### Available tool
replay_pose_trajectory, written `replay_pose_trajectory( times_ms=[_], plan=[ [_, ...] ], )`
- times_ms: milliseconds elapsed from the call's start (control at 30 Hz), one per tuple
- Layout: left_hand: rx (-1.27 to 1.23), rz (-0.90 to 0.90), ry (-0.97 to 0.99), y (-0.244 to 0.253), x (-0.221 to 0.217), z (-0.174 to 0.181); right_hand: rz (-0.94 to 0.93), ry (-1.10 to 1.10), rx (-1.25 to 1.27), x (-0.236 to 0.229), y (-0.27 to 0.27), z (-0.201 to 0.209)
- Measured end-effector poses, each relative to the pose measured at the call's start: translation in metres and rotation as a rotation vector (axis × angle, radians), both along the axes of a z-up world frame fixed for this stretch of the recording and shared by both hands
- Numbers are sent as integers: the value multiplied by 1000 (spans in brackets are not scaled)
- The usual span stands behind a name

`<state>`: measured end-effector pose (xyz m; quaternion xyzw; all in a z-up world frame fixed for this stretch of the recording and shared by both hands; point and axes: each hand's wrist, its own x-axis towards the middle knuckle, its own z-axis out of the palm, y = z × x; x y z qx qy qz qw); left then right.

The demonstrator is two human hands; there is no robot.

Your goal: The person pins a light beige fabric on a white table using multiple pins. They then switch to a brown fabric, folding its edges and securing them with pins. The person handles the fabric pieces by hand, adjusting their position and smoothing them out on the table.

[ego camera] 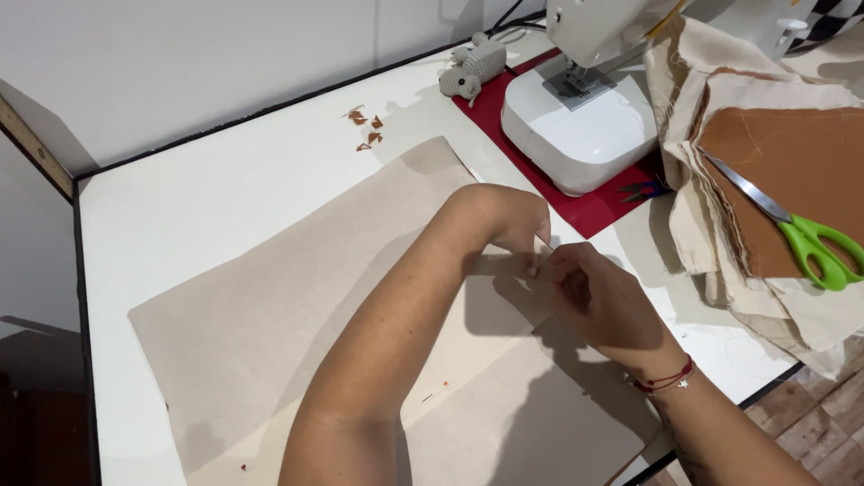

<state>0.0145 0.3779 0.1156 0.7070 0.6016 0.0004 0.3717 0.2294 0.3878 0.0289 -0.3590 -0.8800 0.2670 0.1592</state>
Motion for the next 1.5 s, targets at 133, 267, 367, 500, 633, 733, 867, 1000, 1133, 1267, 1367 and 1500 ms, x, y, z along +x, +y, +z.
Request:
replay_pose_trajectory(
  times_ms=[133, 267, 367, 500, 633, 733, 867, 1000, 1133, 1267, 1367, 1500],
  plan=[
    [-5, -6, 7, 5, -1, -5, 6, -7, 11, -5, -5, 9],
    [-1, -27, -4, 7, 0, -8, 51, 3, 44, -5, -12, 12],
    [15, -50, -7, 6, -2, -4, 96, 28, 148, -4, -13, 11],
    [80, 2, -13, 8, 0, -14, 160, 57, 403, -5, -18, 16],
    [146, -37, 54, 8, 1, -5, 177, 117, 581, -9, -23, 20],
    [76, -24, 87, -9, 8, 12, 227, 190, 604, -4, -18, 17],
    [19, -5, 69, -9, 9, 0, 254, 234, 620, 2, -10, 4],
    [15, 20, 76, -6, 7, 5, 264, 233, 599, 8, -7, -5],
    [41, 6, 74, -9, 8, 5, 270, 201, 571, 11, -4, -6],
    [39, 1, 71, -9, 9, 8, 290, 190, 485, 8, -8, 4],
    [20, -11, 50, -11, 11, 8, 283, 174, 475, 7, -9, 8],
    [10, -64, 25, -5, 1, 7, 241, 80, 464, 9, -8, 1]
  ],
)
